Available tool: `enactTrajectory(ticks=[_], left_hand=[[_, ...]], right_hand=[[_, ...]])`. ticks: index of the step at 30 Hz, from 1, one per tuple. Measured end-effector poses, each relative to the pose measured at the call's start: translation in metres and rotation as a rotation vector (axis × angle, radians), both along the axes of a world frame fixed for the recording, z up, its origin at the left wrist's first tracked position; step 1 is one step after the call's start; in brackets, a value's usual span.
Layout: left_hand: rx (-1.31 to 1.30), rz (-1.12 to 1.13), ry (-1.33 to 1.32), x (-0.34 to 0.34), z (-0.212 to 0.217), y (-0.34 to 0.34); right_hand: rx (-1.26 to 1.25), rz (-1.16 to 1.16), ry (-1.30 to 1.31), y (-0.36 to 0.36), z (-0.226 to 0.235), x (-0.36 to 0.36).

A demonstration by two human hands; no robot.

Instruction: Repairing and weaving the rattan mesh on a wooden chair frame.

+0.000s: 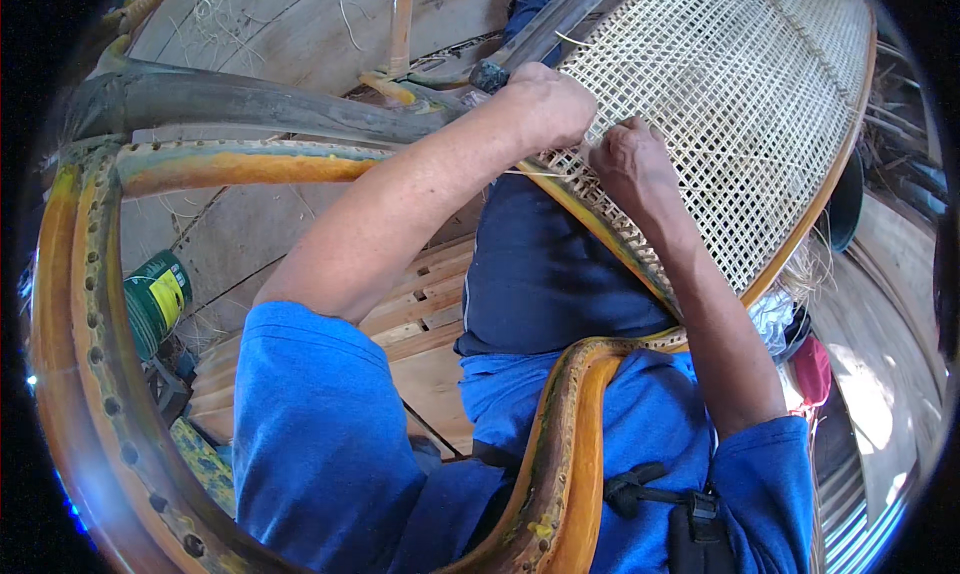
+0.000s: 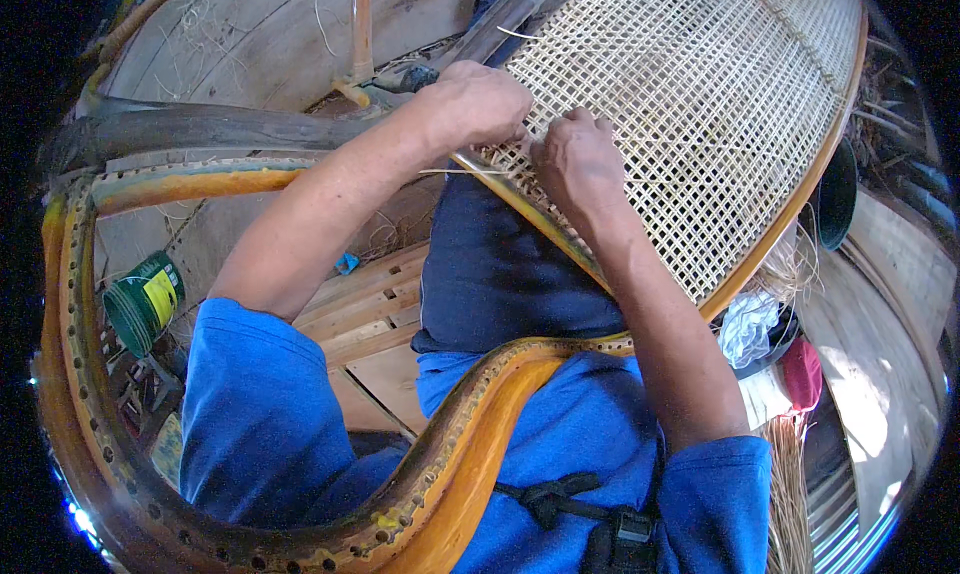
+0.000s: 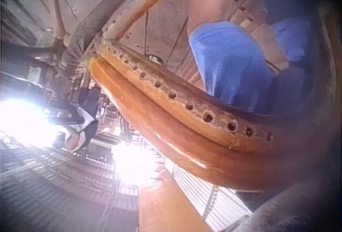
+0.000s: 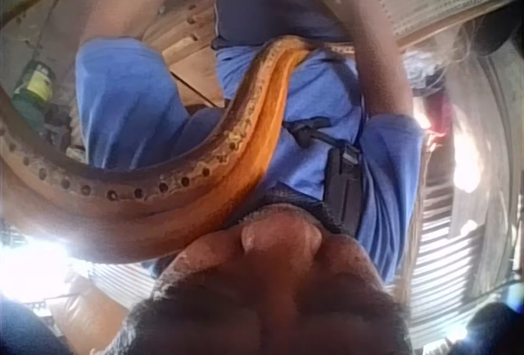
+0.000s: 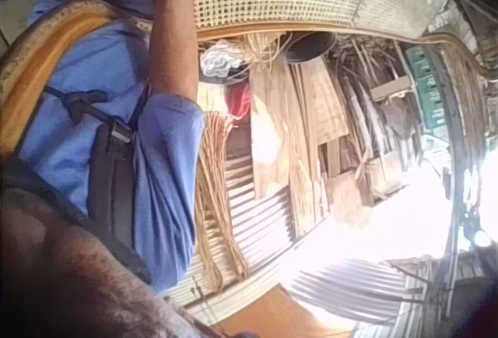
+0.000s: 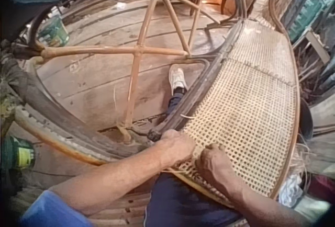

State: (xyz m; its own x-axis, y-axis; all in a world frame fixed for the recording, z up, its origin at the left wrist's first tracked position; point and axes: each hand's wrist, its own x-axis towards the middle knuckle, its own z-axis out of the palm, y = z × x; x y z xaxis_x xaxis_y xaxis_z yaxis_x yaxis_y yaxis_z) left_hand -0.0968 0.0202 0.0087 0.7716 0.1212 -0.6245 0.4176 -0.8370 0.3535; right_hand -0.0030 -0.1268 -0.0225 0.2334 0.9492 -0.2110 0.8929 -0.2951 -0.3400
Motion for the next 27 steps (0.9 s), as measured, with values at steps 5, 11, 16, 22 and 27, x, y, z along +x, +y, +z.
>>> enactTrajectory(ticks=[5,11,16,22,27], left_hand=[[0.062,0.028,-0.003,-0.006,0.009,0.011],[0.169,0.026,0.132,-0.015,0.017,0.018],[0.068,0.211,0.002,-0.014,0.014,0.029],[-0.085,0.297,0.05,-0.019,-0.014,0.009],[-0.161,0.378,0.073,-0.026,-0.019,0.01]], right_hand=[[-0.023,0.13,0.032,0.004,0.014,0.012],[0.016,-0.152,0.332,-0.001,0.024,0.027],[-0.008,-0.123,0.318,-0.006,0.028,0.042],[0.077,0.247,0.074,0.0,0.01,0.024],[0.113,0.32,0.198,0.0,0.012,0.04]])
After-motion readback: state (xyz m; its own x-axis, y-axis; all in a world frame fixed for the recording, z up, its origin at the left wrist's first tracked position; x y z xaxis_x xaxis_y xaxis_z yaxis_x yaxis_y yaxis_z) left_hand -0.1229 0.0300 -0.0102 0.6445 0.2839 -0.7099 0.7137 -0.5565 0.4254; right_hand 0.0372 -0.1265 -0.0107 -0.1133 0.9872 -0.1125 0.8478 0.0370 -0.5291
